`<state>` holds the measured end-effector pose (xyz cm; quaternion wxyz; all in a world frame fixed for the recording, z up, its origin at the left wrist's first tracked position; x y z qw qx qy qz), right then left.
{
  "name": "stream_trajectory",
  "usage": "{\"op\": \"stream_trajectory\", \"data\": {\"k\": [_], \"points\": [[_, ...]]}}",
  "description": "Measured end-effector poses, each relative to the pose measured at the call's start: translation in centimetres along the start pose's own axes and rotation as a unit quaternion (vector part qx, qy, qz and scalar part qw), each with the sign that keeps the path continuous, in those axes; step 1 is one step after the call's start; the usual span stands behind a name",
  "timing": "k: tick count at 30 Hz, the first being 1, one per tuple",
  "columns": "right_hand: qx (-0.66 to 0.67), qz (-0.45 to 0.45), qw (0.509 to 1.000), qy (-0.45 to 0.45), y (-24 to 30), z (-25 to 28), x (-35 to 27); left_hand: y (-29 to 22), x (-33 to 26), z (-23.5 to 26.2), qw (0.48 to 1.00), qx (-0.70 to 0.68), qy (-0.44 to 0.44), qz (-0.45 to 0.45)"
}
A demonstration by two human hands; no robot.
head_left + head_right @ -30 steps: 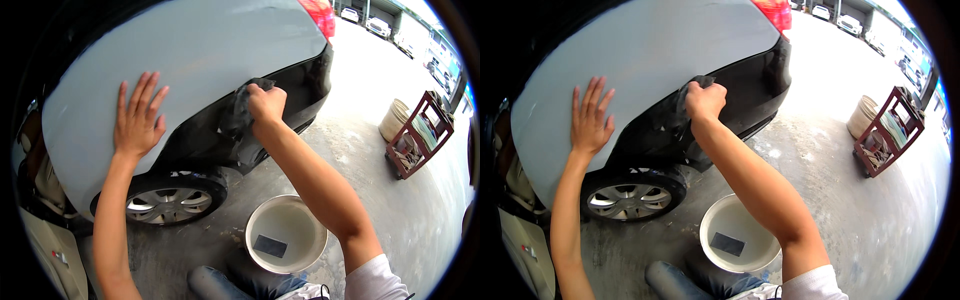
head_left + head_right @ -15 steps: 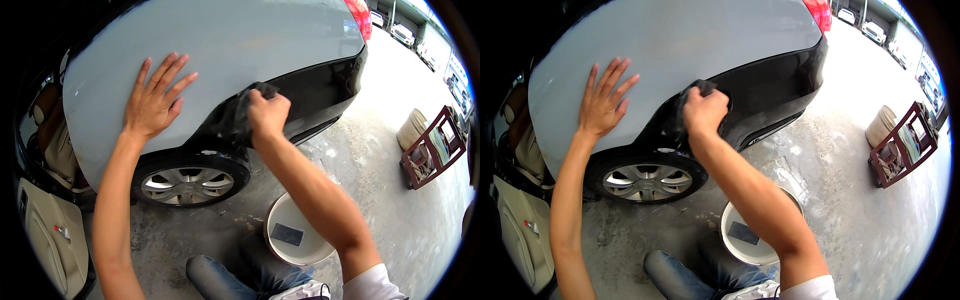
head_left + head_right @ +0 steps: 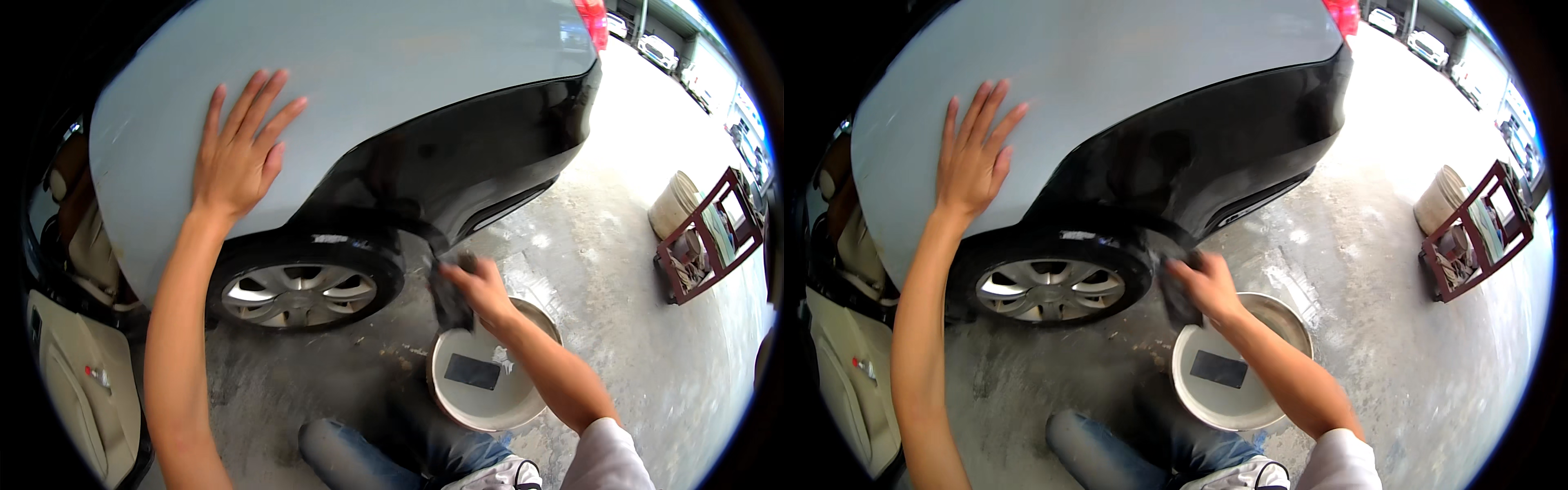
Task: The person sands the rear quarter panel of a silver car using a sanding block and water. They repeatedly dip the block into a bucket of water and rub the surface of the car's bodywork, focusing on the area above the rear wheel.
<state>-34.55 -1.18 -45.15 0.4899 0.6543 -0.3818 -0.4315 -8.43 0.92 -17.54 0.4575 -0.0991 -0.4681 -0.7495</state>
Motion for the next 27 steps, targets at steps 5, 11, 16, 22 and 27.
{"op": "stream_trajectory", "data": {"k": [5, 11, 16, 22, 27], "points": [[0.067, -0.293, 0.949, -0.097, -23.3, 12.0, -5.8, -0.8, -1.1, -0.5, 0.998, 0.007, -0.01, 0.054], [0.117, -0.353, 0.917, -0.147, -36.8, 13.6, -6.9, -3.1, -1.9, -1.7, 0.994, -0.005, -0.028, 0.101], [0.097, -0.374, 0.89, -0.244, -35.4, 13.8, -9.9, -4.2, -6.9, -2.5, 0.99, -0.013, 0.064, 0.122], [0.456, -0.309, 0.828, -0.11, -35.1, 15.3, -8.0, -6.7, -9.2, -2.6, 0.984, -0.041, 0.087, 0.15], [0.453, -0.274, 0.832, -0.166, -27.8, 14.5, -7.7, -8.6, -11.9, -1.5, 0.965, -0.083, 0.116, 0.221]]}}
Point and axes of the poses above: each hand's wrist, its own x-axis towards the middle knuckle, its own z-axis out of the back of the hand, y = z × x, the point moved 9 cm from there along x, towards the middle knuckle, and after that the axes turned 2 degrees about y, right-handed, at the moved point
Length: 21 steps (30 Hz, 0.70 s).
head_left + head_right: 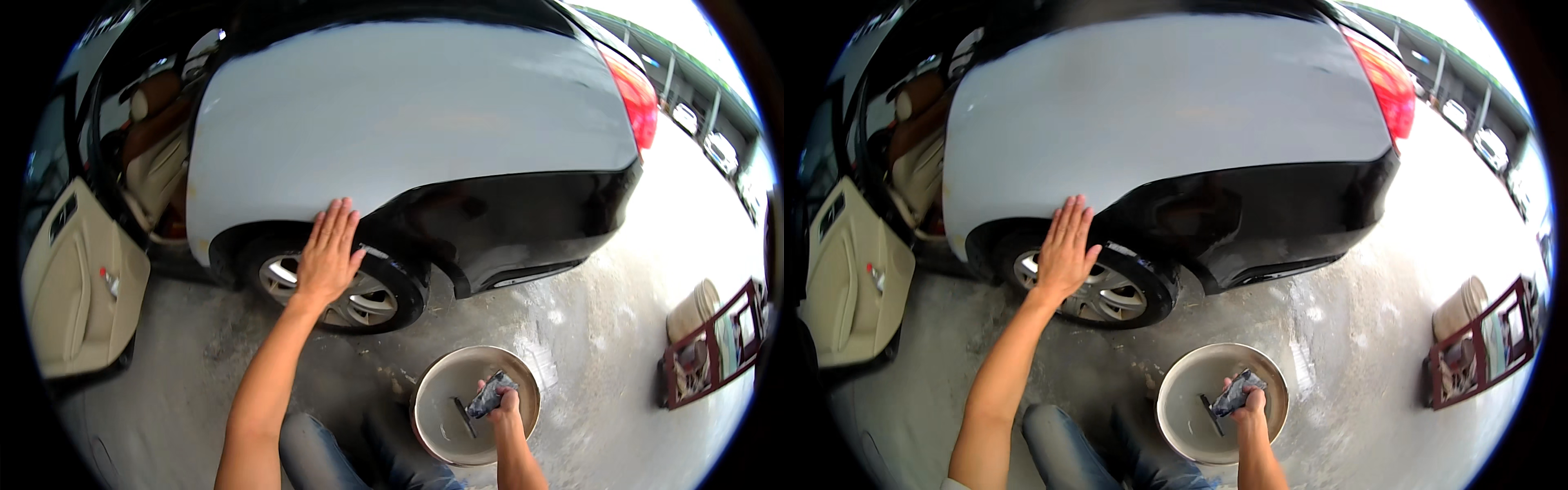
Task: The person sands the rear quarter panel of a silver car using a sanding block and water. They repeatedly dip the block into a bucket of water and rub the surface of the car's bodywork, focusing on the area above the rear wheel.
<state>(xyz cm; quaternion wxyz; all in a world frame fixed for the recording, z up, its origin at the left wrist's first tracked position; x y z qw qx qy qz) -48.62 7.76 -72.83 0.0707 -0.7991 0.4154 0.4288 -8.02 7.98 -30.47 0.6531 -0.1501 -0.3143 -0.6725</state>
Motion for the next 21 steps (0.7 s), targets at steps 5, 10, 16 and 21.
{"op": "stream_trajectory", "data": {"k": [5, 10, 16, 21], "points": [[-0.109, 0.205, 0.961, 0.154, 4.7, -23.2, -8.7, -4.0, -4.8, -1.6, 0.976, -0.167, 0.014, 0.137], [-0.282, 0.206, 0.899, 0.263, 2.3, -42.3, -14.7, -7.7, -10.9, -2.0, 0.945, -0.274, 0.022, 0.176], [-0.532, 0.25, 0.777, 0.227, 3.4, -38.4, -11.8, -7.5, -16.6, -3.5, 0.924, -0.325, 0.052, 0.193], [-0.55, 0.597, 0.402, 0.423, 0.6, -48.3, -22.8, -7.6, -25.1, -6.6, 0.903, -0.316, 0.121, 0.264]]}}
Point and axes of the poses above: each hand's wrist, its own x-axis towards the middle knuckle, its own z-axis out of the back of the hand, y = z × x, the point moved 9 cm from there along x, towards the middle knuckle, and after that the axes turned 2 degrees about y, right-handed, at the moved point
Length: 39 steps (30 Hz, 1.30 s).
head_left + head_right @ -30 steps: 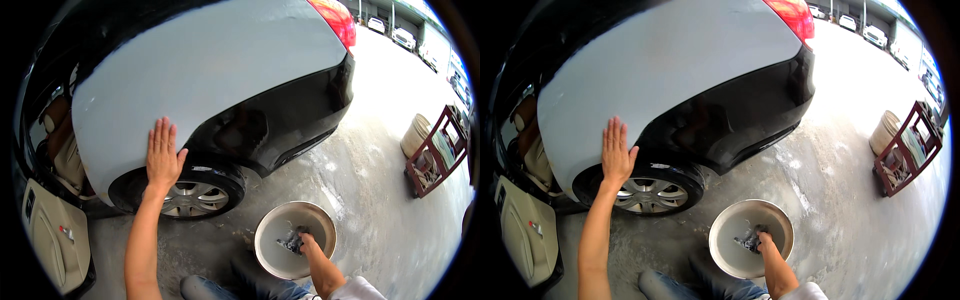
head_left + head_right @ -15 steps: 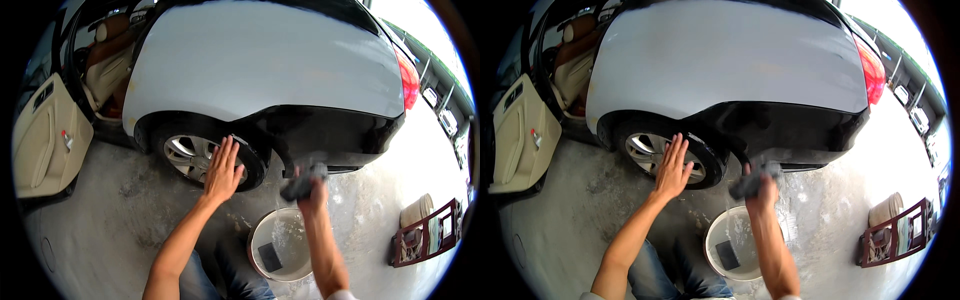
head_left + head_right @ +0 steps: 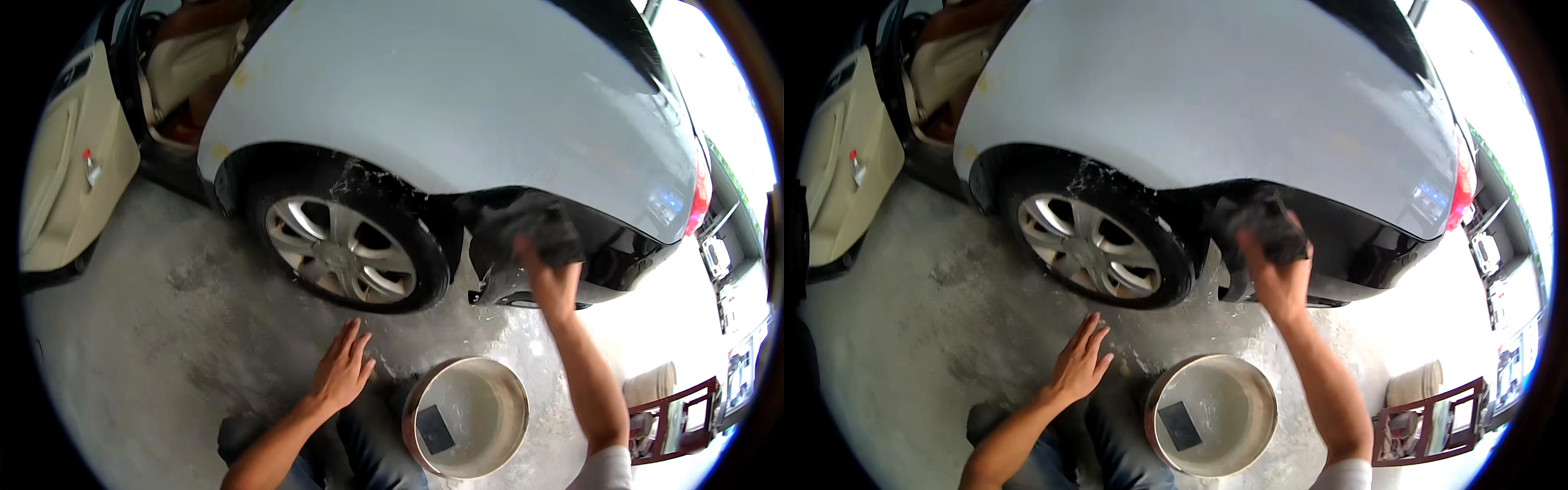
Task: The person sands the rear quarter panel of a silver car using a sanding block and water. They repeatedly dip the block into a bucket of water and rub the surface of the car's bodywork, focusing on the area above the rear wheel.
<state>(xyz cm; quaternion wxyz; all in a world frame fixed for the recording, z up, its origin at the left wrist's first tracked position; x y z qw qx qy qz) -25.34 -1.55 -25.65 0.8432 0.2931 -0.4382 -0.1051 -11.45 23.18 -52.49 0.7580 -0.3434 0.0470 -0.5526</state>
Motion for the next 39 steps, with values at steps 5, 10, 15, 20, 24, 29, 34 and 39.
{"op": "stream_trajectory", "data": {"k": [5, 10, 15, 20, 24, 29, 34, 39], "points": [[-0.432, 0.332, 0.835, 0.077, 8.6, -4.8, 7.6, -1.9, 2.1, 0.7, 0.996, 0.005, 0.024, -0.091], [-0.578, 0.292, 0.744, 0.162, 1.0, -9.7, 7.1, 0.6, -0.1, 3.7, 0.998, -0.007, 0.039, -0.044], [-0.583, 0.294, 0.725, 0.219, 6.2, -22.0, 11.2, 2.3, -1.4, 5.9, 0.999, -0.005, 0.04, -0.004], [-0.656, 0.404, 0.604, 0.202, 9.5, -31.1, 14.6, 4.3, -0.1, 4.1, 1.0, -0.014, 0.019, -0.01], [-0.484, 0.442, 0.703, 0.274, 10.5, -23.0, 17.1, 6.2, -0.1, 4.6, 1.0, -0.002, -0.001, -0.009], [-0.599, 0.384, 0.678, 0.183, 9.8, -19.7, 17.6, 7.8, -0.6, 8.4, 0.999, -0.01, -0.033, 0.016], [-0.559, 0.386, 0.693, 0.242, 11.7, -32.2, 17.8, 9.1, 1.3, 6.2, 1.0, -0.012, -0.017, 0.001], [-0.619, 0.424, 0.629, 0.205, 9.8, -24.8, 18.7, 10.6, 0.8, 4.8, 1.0, 0.006, 0.008, -0.013]]}}
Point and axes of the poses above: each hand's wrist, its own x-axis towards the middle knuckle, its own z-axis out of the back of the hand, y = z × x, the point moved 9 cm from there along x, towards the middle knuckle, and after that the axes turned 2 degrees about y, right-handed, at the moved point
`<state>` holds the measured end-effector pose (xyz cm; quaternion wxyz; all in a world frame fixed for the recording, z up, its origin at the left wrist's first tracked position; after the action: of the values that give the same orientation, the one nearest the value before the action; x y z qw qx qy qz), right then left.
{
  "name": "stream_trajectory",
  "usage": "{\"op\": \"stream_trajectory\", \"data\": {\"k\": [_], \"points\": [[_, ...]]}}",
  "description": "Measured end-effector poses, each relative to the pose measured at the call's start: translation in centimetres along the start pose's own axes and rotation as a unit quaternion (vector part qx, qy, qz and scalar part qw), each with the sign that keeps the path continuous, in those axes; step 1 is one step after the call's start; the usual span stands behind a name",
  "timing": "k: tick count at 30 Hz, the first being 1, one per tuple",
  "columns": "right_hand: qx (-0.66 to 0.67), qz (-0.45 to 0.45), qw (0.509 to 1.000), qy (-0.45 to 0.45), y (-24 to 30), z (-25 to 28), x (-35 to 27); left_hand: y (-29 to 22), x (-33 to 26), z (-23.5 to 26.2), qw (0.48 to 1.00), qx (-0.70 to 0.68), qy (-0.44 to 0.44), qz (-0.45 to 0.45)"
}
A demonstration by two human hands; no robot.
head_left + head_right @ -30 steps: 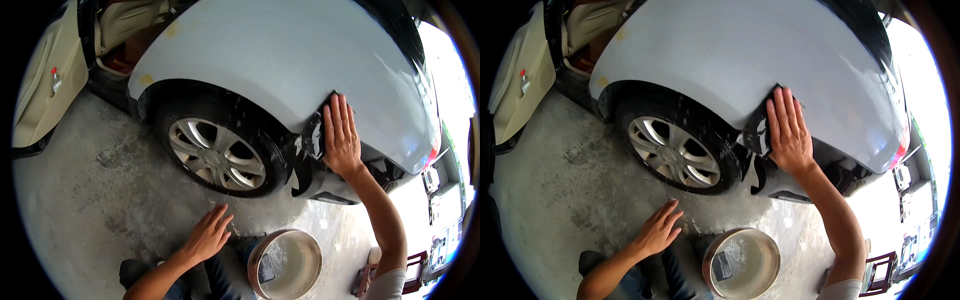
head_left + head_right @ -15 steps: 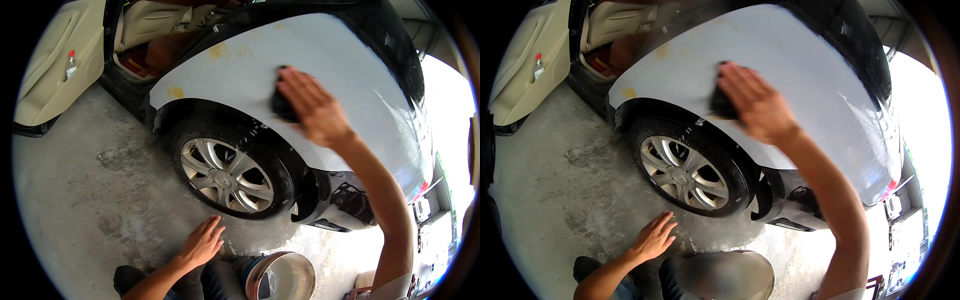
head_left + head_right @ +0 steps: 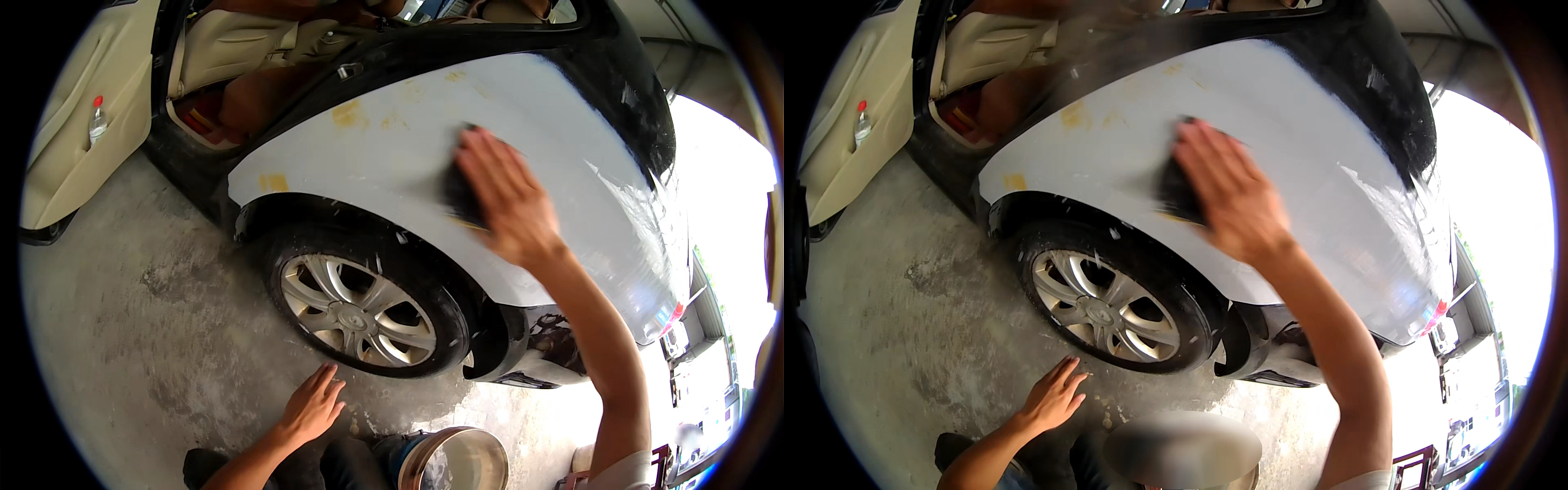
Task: The person sands the rear quarter panel of a silver car using a sanding block and water. They repeatedly dip the block into a bucket of water and rub the surface of the car's bodywork, focusing on the area above the rear wheel.
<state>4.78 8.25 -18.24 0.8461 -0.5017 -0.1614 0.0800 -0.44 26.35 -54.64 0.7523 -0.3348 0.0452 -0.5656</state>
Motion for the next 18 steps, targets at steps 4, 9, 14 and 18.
{"op": "stream_trajectory", "data": {"k": [4, 9, 14, 18], "points": [[0.048, -0.076, 0.995, -0.031, -3.4, 1.6, -3.3, 0.0, -0.9, 4.3, 0.999, -0.006, -0.027, 0.029], [-0.042, -0.042, 0.998, -0.024, -1.4, 2.4, 6.0, 0.9, 0.8, 1.9, 0.998, -0.018, -0.039, 0.036], [0.093, -0.059, 0.993, -0.038, -3.5, 1.8, 0.2, -0.4, 0.2, 2.5, 1.0, -0.013, -0.019, 0.011], [0.042, -0.066, 0.996, -0.038, -2.1, 2.9, 6.2, 0.4, 0.9, 3.0, 0.999, -0.027, -0.036, 0.028]]}}
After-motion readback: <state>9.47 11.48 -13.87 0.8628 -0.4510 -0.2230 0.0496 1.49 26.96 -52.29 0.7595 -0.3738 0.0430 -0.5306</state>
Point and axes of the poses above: each hand's wrist, its own x-axis towards the middle knuckle, its own z-axis out of the back of the hand, y = z × x, the point moved 9 cm from there along x, towards the middle knuckle, and after that the axes turned 2 degrees about y, right-handed, at the moved point
